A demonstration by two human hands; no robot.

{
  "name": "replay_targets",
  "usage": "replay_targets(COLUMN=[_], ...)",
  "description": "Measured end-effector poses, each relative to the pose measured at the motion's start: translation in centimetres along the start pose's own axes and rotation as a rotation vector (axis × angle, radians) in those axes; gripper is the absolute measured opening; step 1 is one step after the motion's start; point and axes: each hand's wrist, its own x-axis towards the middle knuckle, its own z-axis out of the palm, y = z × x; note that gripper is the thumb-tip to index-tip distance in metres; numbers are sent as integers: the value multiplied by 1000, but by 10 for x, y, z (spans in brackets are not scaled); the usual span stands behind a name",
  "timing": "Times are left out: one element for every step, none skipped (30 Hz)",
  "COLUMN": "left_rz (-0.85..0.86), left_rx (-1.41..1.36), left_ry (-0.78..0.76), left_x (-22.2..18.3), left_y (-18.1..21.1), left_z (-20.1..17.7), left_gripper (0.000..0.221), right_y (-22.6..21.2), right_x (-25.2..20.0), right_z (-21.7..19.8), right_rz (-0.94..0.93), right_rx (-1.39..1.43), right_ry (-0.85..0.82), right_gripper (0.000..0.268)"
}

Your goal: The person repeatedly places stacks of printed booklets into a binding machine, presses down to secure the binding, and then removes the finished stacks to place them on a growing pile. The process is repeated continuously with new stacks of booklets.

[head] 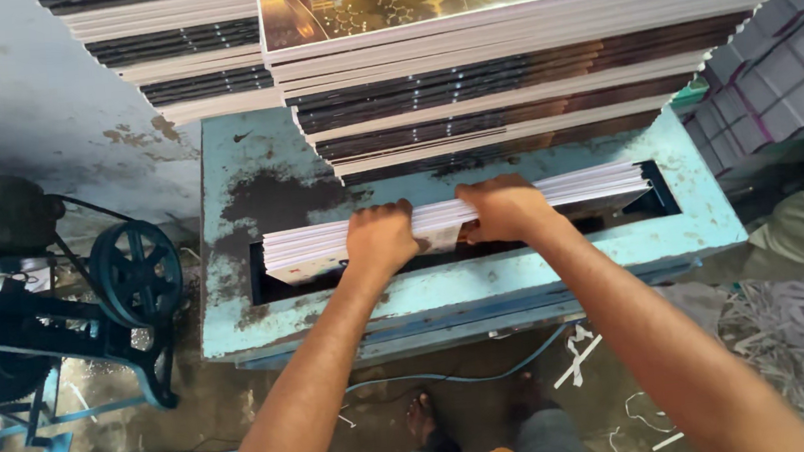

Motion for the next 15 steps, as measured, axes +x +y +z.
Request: replay_targets(left_rz=[6, 7, 8, 4, 0, -4, -6, -7, -8, -12, -16, -17, -22, -27, -32], left_rx=[-1, -2, -4, -3, -2, -3, -1, -1, -1, -7, -13, -15, -3, 5, 13], left_ry=[-11, -20, -28, -14, -1, 12, 7, 3, -1, 3, 7, 17, 8, -4, -17], left_x=[0, 0, 1, 1, 1, 1, 0, 1, 0, -1, -3, -1, 0, 0, 0], left_y=[0, 0, 0, 0, 0, 0, 0, 0, 1, 1, 2, 2, 1, 2, 3], left_z=[-1, -2, -2, -3, -3, -2, -1, -1, 0, 0, 0, -1, -3, -3, -2], left_gripper=[48, 48, 49, 48, 47, 46, 47, 47, 48, 48, 48, 48, 48, 48, 48], right_y=[0, -1, -1, -2, -2, -1, -1, 0, 1, 1, 0, 0, 0, 0, 1], right_x=[0, 0, 0, 1, 2, 2, 1, 0, -1, -2, -3, -2, -1, 0, 1], right_z=[0, -1, -1, -2, -2, -2, -2, -2, -2, -1, 0, 0, -1, -1, 0], right_rz=[1, 10, 19, 23, -4, -31, -58, -58, -58, -58, -80, -104, -129, -74, -20], right_rx=[1, -4, -9, -14, -7, -2, 4, 19, 33, 50, 45, 38, 31, -3, -38], right_ry=[-1, -17, -32, -49, -16, 15, 47, 44, 41, 40, 73, 113, 153, 75, -3], right_gripper=[50, 53, 56, 59, 68, 77, 87, 90, 92, 95, 95, 95, 94, 81, 67])
